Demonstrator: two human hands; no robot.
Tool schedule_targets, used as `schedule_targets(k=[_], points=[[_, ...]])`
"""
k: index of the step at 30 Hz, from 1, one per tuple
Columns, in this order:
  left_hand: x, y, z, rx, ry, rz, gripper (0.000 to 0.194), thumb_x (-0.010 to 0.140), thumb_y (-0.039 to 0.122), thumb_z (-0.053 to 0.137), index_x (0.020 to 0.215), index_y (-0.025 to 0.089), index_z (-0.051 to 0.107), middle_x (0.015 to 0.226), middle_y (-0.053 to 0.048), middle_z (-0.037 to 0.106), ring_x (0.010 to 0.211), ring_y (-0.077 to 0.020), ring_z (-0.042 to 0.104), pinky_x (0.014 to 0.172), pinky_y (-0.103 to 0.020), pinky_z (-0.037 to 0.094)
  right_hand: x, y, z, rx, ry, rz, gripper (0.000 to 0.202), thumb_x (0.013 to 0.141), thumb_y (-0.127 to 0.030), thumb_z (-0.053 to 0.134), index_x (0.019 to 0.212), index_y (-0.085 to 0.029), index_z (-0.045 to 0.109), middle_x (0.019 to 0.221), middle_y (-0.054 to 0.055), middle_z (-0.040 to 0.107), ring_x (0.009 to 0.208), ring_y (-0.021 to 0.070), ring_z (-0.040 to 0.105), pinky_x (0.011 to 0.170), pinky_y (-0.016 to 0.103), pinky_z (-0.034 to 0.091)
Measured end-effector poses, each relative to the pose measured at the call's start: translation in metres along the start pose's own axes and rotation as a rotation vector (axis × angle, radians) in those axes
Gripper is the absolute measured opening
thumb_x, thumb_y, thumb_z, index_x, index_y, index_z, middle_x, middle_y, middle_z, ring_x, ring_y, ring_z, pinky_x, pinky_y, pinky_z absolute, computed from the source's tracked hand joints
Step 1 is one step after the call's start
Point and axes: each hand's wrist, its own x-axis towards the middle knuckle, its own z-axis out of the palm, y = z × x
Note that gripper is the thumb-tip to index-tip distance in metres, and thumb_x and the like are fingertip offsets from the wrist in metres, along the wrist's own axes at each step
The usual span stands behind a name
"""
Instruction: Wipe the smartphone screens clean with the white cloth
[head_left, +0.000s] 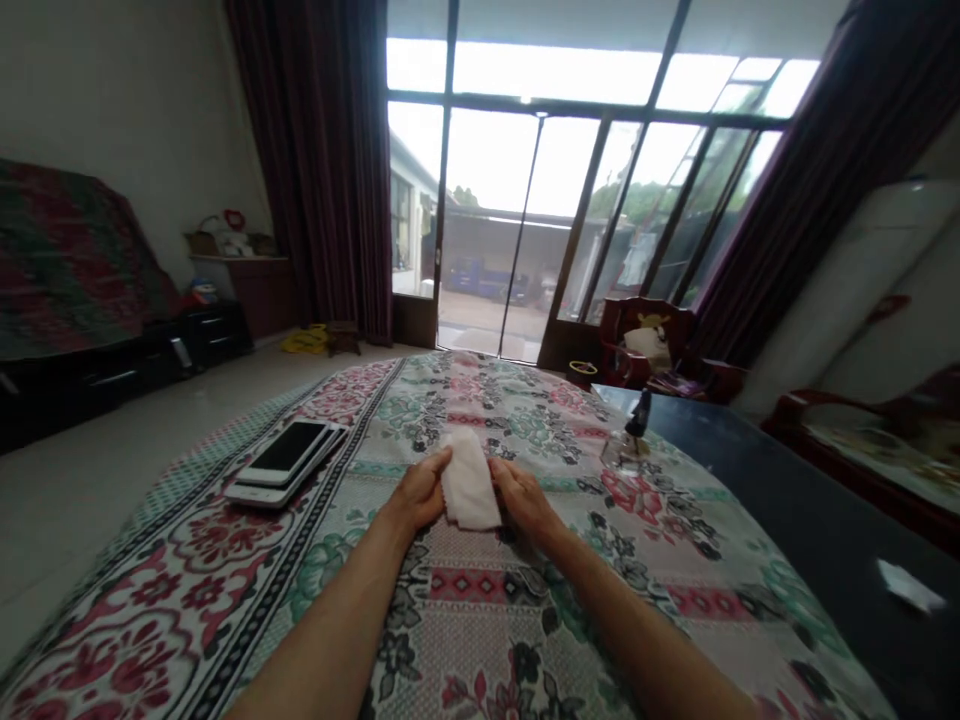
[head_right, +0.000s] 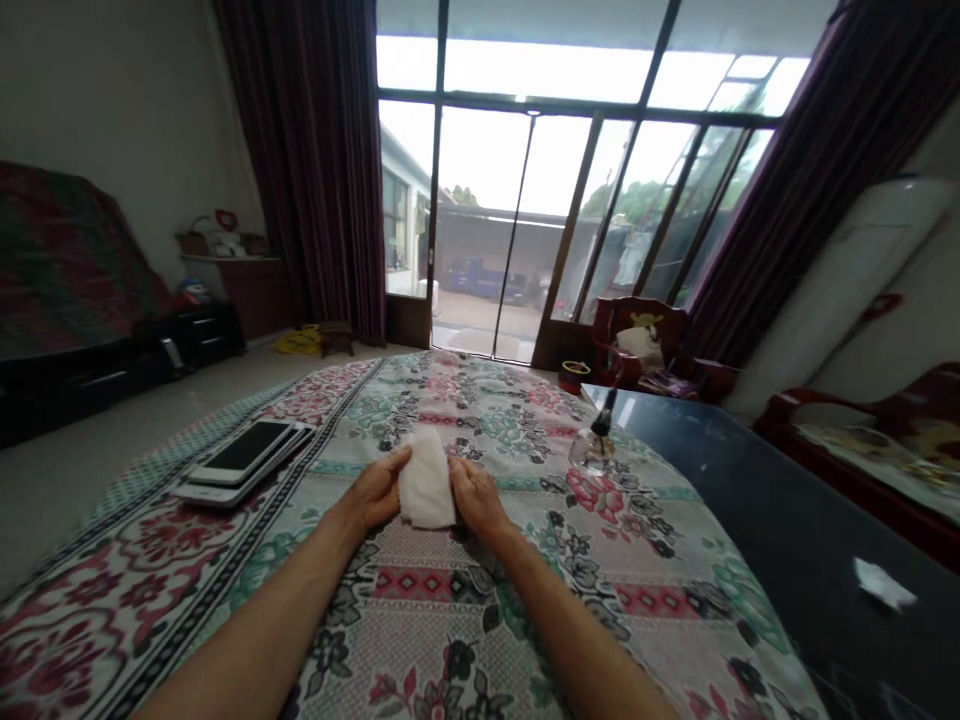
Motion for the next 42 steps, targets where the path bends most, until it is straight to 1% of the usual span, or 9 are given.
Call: schedule_targets(k=[7,11,17,24,27,29,32,37,42], points=[[0.01,-0.002,-0.002,0.092,-0.003,0.091,0.02,0.088,0.017,0.049,0.093,0.005,0.065,0.079,-0.013,0.072,0.078,-0.0213,0.069,0.08,-0.032,0.053,-0.002,-0.006,0.007,0.266,-0.115,0.112,0.042,0.082,-0.051,0.052,0.1,-0.015,0.064,0.078,0.005,0.067,0.063,0.0172,0.059,0.06,0.027,0.049],[0.014,-0.007,-0.005,0.309,-0.015,0.227,0.024,0.078,0.031,0.063,0.085,0.007,0.065,0.07,-0.009,0.069,0.066,-0.0194,0.067,0.068,-0.029,0.053,-0.001,0.0,0.008,0.349,-0.103,0.176,0.037,0.079,-0.044,0.057,0.1,-0.015,0.065,0.074,0.005,0.068,0.059,0.0176,0.061,0.052,0.025,0.047],[0.011,0.001,-0.009,0.972,0.296,0.545,0.033,0.085,0.039,0.047,0.086,0.013,0.068,0.075,-0.006,0.069,0.069,-0.0183,0.064,0.064,-0.027,0.049,0.001,-0.002,0.001,0.143,-0.076,0.255,0.034,0.074,-0.041,0.059,0.093,-0.014,0.068,0.069,0.005,0.067,0.057,0.0178,0.061,0.051,0.026,0.046],[-0.017,0.055,-0.006,1.258,0.621,0.715,0.028,0.081,0.025,0.053,0.102,0.016,0.068,0.099,-0.008,0.07,0.098,-0.0221,0.061,0.09,-0.03,0.042,0.01,-0.021,-0.009,-0.41,0.295,-0.237,0.034,0.074,-0.036,0.055,0.097,-0.017,0.068,0.108,0.013,0.066,0.107,0.0277,0.058,0.092,0.039,0.044],[-0.046,0.092,-0.014,1.799,0.884,0.715,0.037,0.081,0.028,0.053,0.114,0.015,0.063,0.111,-0.012,0.067,0.106,-0.025,0.059,0.094,-0.032,0.042,0.015,-0.035,0.025,-0.287,0.147,-0.281,0.037,0.079,-0.032,0.046,0.107,-0.016,0.066,0.112,0.013,0.066,0.106,0.0247,0.059,0.096,0.041,0.043],[-0.067,0.116,-0.025,1.849,0.985,0.695,0.046,0.079,0.029,0.055,0.122,0.014,0.058,0.123,-0.016,0.06,0.116,-0.0304,0.053,0.098,-0.039,0.038,0.019,-0.047,0.063,-0.163,-0.05,-0.281,0.037,0.081,-0.03,0.046,0.11,-0.017,0.065,0.113,0.01,0.066,0.108,0.0224,0.058,0.098,0.039,0.042],[-0.094,0.143,-0.047,2.004,1.158,0.479,0.058,0.075,0.043,0.057,0.126,0.015,0.052,0.125,-0.018,0.057,0.115,-0.0369,0.052,0.092,-0.045,0.042,0.025,-0.066,0.126,0.034,-0.236,-0.248,0.036,0.081,-0.026,0.045,0.112,-0.02,0.062,0.115,0.006,0.064,0.105,0.0202,0.059,0.09,0.036,0.046],[-0.11,0.161,-0.074,2.045,1.119,0.214,0.064,0.071,0.053,0.059,0.124,0.017,0.052,0.116,-0.017,0.063,0.109,-0.0333,0.058,0.084,-0.036,0.046,0.036,-0.079,0.2,0.211,-0.314,-0.166,0.031,0.084,-0.034,0.045,0.108,-0.021,0.061,0.104,0.003,0.063,0.099,0.0193,0.056,0.082,0.03,0.046],[-0.11,0.159,-0.078,2.142,1.05,0.211,0.044,0.078,0.044,0.052,0.112,0.017,0.059,0.106,-0.014,0.068,0.103,-0.028,0.063,0.081,-0.03,0.046,0.045,-0.073,0.22,0.089,-0.279,-0.18,0.028,0.085,-0.036,0.043,0.099,-0.019,0.061,0.089,0.001,0.06,0.088,0.0181,0.054,0.083,0.031,0.043]])
